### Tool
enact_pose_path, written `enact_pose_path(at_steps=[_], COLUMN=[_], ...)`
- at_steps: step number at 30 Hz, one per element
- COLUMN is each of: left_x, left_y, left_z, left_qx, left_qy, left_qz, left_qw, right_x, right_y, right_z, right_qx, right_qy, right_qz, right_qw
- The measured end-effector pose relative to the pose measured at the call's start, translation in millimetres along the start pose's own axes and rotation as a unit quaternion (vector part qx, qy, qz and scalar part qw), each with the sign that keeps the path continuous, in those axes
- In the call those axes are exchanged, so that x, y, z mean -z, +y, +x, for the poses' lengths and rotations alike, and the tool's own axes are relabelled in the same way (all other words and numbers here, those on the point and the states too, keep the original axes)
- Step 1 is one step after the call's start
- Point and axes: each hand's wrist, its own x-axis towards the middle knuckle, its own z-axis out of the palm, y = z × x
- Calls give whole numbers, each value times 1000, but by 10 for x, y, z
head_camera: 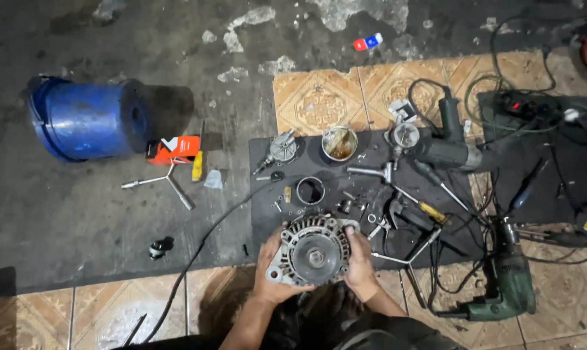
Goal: The person is disassembling an alternator and using an angle grinder to grind down sections of the metal housing.
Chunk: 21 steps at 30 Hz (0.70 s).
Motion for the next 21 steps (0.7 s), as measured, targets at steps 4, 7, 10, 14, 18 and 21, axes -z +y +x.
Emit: enact_pose_path(at_steps=[4, 7, 10, 14, 18, 21], left_x=[-283, -280, -538, -393, -282, -519], left_y=[-426, -265, -626, -334, -171, -684], left_z=[-46, -306, -234, -126, 22, -159], left_qx=[46, 64, 13, 83, 40, 87], left_qy=[-19, -7, 32, 25, 8, -71], left_qz=[-98, -343, -375, -175, -33, -131], left_qw=[994, 937, 926, 981, 999, 985], right_x=[184, 434, 67, 21, 21, 347], right_y=[1102, 1595, 820, 367, 99, 1274], right_z=[406, 206, 328, 185, 129, 390], right_qx=[-10, 109, -134, -89, -41, 21], right_qy=[9, -22, 74, -2, -4, 10], right_qz=[-144, -316, 84, 129, 88, -245], right_qw=[989, 942, 985, 988, 995, 969])
